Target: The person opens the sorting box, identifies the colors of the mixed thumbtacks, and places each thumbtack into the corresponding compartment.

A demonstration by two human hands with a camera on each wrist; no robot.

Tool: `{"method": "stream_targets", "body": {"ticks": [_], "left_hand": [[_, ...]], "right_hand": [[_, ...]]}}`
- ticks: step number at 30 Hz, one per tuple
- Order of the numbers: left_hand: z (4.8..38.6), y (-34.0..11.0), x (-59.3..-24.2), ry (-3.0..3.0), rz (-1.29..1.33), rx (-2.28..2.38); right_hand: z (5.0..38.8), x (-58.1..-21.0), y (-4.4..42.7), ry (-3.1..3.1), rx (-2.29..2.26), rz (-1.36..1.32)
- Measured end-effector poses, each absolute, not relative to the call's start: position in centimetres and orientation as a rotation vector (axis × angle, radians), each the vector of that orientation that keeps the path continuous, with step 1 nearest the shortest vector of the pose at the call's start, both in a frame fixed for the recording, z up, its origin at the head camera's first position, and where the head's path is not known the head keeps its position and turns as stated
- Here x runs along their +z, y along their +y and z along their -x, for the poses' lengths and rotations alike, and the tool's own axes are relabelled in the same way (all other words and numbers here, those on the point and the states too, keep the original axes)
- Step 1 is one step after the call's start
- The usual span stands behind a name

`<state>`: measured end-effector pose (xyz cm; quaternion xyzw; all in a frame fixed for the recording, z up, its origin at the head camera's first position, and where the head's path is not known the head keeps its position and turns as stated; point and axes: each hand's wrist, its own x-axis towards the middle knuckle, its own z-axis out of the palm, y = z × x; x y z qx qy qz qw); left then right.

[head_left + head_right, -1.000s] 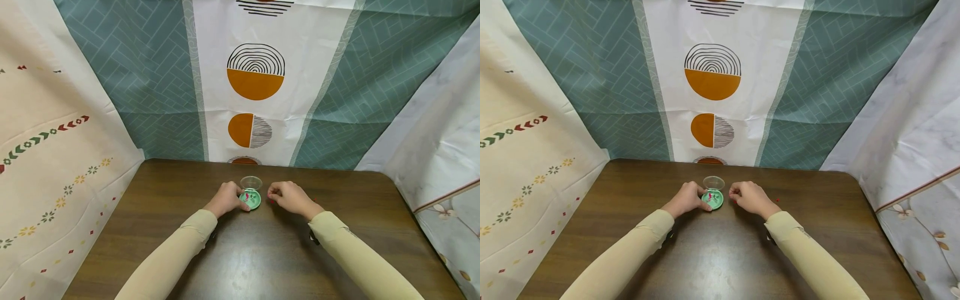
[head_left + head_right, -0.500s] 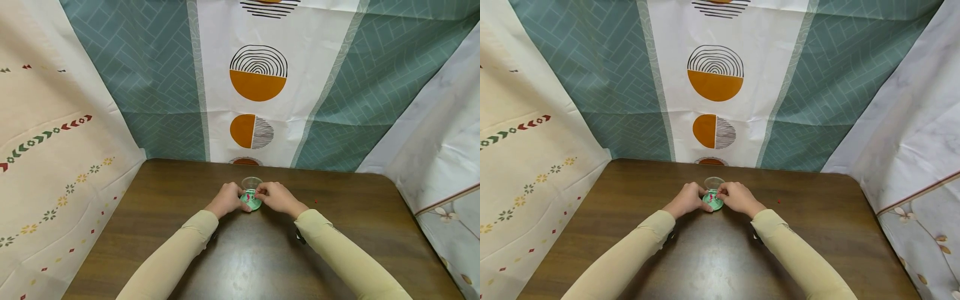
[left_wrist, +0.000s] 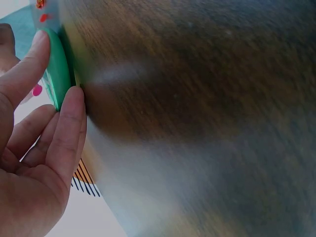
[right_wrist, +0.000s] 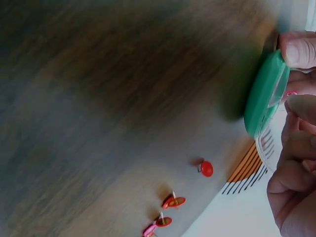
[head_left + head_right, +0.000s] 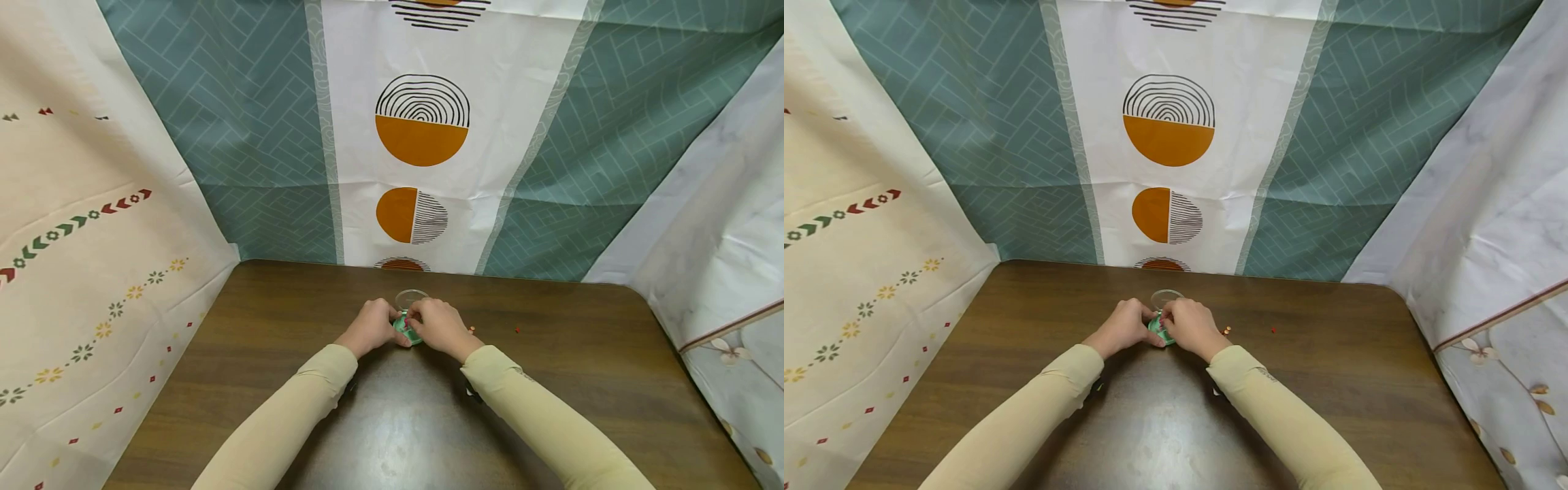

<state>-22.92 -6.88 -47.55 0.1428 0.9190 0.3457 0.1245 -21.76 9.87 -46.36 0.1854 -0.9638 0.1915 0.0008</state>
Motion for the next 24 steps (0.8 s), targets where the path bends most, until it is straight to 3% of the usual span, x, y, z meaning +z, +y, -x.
{"method": "stream_targets", "body": {"ticks": [11, 24], "left_hand": [[22.9, -7.0, -47.5, 2.665, -0.449, 1.033], [22.8, -7.0, -47.5, 2.657, -0.451, 1.025]], "right_hand": [[22.3, -46.6, 8.7, -3.089, 0.594, -0.57], [22.9, -46.1, 8.0, -3.217, 0.904, -0.241]]}}
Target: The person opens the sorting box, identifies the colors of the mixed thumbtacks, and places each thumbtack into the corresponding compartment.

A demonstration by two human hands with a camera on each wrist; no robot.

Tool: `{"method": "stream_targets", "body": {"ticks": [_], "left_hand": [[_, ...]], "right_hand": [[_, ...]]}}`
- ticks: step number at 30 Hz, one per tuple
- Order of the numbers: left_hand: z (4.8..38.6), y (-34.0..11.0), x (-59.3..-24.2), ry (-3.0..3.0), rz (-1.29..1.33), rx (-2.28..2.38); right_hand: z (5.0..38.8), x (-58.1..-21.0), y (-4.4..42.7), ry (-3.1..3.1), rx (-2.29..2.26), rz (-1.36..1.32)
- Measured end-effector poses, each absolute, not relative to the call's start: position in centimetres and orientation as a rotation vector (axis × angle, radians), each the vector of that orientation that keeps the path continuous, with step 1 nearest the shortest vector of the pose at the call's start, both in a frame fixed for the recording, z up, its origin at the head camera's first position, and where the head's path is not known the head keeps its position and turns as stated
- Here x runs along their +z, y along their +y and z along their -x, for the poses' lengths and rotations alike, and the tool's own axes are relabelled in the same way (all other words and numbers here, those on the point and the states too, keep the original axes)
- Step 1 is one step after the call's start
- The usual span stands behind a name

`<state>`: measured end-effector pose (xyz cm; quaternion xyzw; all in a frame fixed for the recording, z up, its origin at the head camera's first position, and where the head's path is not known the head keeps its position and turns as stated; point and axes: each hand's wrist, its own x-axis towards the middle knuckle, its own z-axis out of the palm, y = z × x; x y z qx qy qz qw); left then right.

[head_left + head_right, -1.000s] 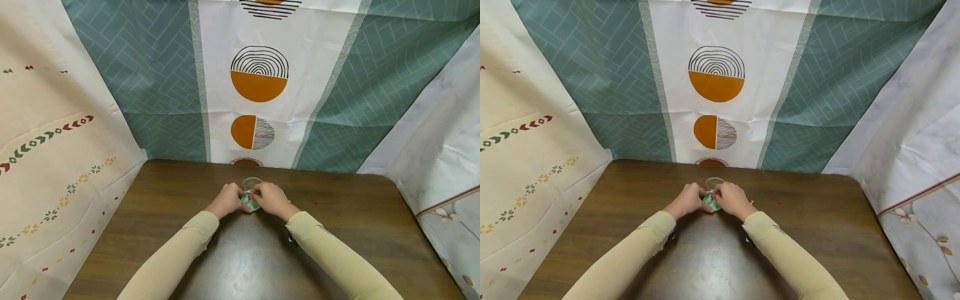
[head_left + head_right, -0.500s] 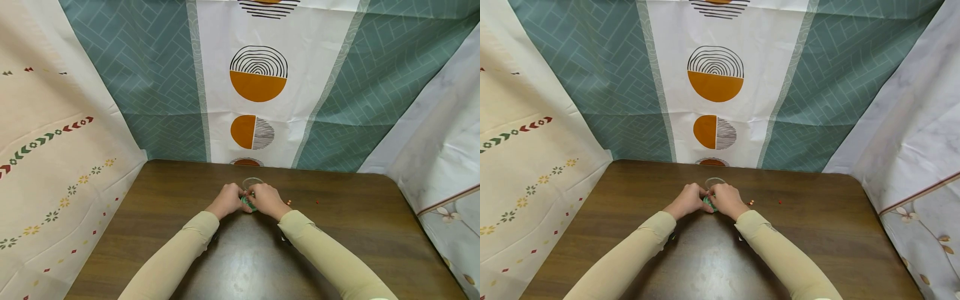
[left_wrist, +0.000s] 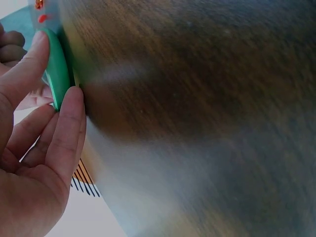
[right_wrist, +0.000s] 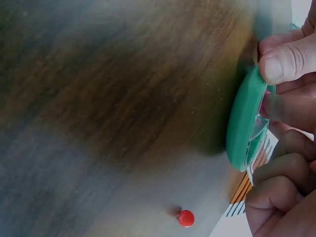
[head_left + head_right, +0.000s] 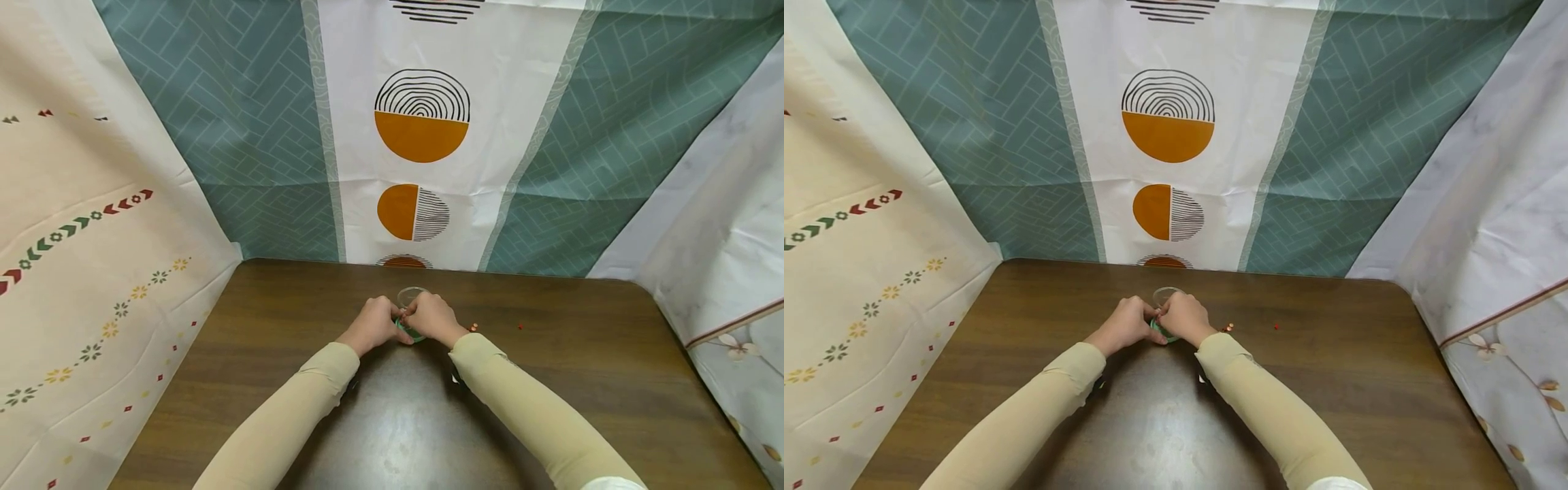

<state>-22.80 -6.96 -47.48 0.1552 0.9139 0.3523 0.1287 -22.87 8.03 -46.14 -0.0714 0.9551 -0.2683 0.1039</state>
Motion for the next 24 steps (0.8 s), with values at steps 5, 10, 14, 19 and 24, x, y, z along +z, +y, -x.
{"method": "stream_targets", "body": {"ticks": [5, 10, 14, 19, 24], "left_hand": [[22.92, -6.96, -47.45, 2.664, -0.463, 1.036], [22.97, -6.92, -47.52, 2.656, -0.445, 1.055], [22.96, -6.98, -47.53, 2.647, -0.441, 1.065], [22.81, -7.06, -47.45, 2.653, -0.455, 1.038], [22.74, -7.01, -47.49, 2.663, -0.437, 1.035]], "right_hand": [[23.06, -45.86, 7.73, 2.846, -0.752, 0.121], [23.08, -45.62, 7.56, 2.887, -0.719, 0.057], [23.01, -45.62, 7.57, 2.91, -0.707, 0.027], [22.92, -46.06, 7.67, 2.909, -0.736, 0.002], [22.79, -46.35, 7.92, 2.942, -0.829, 0.036]]}}
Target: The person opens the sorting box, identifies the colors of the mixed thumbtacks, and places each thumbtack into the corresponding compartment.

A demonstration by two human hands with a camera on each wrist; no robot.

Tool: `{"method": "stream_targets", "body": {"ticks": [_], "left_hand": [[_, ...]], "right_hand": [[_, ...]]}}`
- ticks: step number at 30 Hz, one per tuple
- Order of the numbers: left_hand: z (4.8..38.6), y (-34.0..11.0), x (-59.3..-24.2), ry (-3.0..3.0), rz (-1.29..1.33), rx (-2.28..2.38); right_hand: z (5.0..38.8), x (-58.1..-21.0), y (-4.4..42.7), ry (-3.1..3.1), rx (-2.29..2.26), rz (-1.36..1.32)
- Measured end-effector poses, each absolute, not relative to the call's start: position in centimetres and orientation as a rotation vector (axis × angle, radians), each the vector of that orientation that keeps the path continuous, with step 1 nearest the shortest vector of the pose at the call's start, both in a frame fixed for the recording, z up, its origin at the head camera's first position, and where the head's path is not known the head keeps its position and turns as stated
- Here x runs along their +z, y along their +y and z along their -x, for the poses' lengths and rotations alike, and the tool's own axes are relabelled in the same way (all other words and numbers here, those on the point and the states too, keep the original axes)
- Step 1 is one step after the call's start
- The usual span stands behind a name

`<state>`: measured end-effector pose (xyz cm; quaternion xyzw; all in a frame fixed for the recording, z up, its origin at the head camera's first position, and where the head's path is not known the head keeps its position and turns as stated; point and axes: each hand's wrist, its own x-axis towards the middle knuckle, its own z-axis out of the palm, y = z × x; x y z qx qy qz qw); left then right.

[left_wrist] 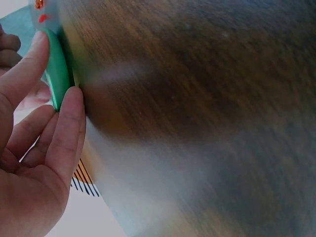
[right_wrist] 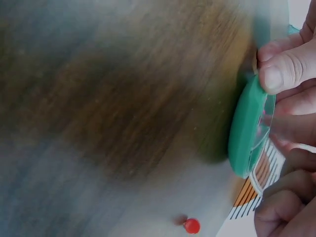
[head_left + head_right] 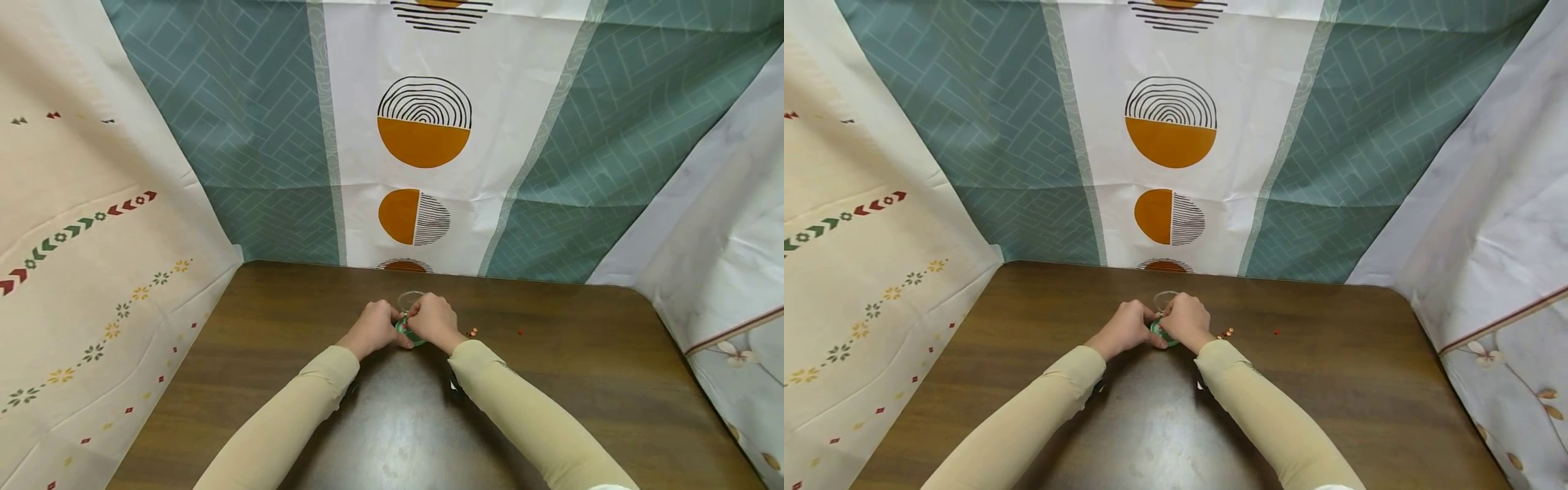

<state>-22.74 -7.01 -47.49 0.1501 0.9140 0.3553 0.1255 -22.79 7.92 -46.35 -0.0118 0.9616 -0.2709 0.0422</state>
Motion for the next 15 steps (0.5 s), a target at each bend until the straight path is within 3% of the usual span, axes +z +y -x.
{"method": "stream_targets", "body": {"ticks": [8, 15], "left_hand": [[22.7, -6.5, -47.8, 2.679, -0.425, 1.002], [22.8, -6.9, -47.6, 2.708, -0.397, 0.986]], "right_hand": [[21.3, -44.6, 10.3, 3.028, -1.165, 0.114], [21.2, -42.4, 15.1, 3.084, -1.27, 0.194]]}}
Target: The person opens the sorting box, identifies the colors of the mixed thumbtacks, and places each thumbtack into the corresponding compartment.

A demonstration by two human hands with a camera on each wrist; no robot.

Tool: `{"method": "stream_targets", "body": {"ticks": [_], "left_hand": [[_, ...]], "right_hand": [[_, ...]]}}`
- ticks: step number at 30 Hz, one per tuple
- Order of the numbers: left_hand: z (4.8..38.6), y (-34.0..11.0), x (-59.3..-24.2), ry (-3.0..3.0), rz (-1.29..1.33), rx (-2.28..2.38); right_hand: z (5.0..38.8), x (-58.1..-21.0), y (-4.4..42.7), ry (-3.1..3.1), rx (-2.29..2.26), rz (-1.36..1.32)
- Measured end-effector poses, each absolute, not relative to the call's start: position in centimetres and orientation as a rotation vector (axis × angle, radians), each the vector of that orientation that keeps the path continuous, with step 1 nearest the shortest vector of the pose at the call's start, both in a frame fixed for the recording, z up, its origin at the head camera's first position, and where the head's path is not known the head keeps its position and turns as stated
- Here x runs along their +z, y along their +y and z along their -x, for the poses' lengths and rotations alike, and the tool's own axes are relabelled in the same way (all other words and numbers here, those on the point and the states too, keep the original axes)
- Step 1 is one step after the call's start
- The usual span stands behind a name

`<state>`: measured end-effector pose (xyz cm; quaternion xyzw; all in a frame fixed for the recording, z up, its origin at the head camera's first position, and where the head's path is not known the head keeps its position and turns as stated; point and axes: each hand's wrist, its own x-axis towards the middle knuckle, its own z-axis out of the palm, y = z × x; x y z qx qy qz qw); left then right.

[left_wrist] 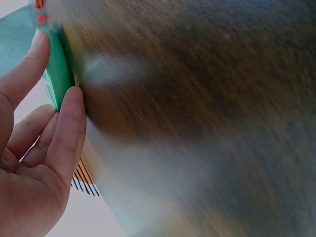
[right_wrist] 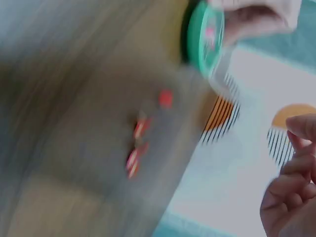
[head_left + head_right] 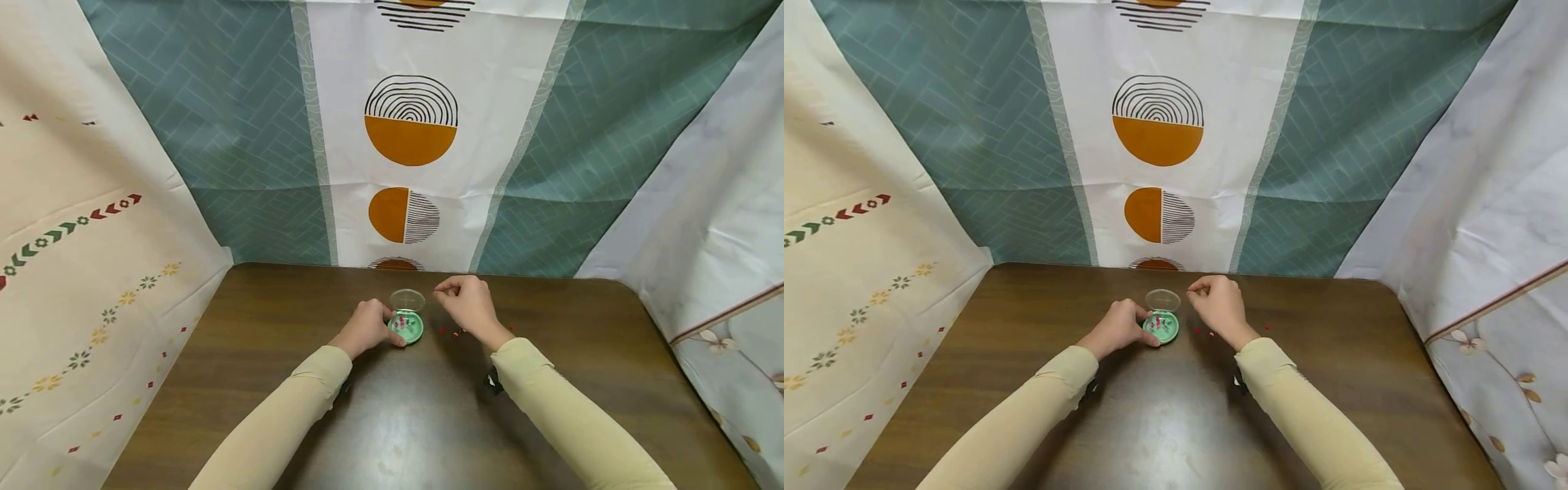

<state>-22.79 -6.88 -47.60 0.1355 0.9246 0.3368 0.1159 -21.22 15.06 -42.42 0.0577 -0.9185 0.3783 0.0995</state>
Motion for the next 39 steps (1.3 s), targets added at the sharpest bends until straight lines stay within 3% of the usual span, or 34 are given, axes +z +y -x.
{"method": "stream_targets", "body": {"ticks": [11, 24, 39], "left_hand": [[23.0, -6.9, -47.5, 2.717, -0.391, 0.95], [22.9, -6.8, -47.5, 2.724, -0.392, 0.961], [22.9, -6.8, -47.5, 2.724, -0.389, 0.959]], "right_hand": [[20.5, -44.3, 21.6, -3.006, 0.9, -0.325], [19.8, -46.3, 21.4, -3.113, 0.429, -0.619], [18.9, -46.9, 21.6, -3.036, 0.189, -0.668]]}}
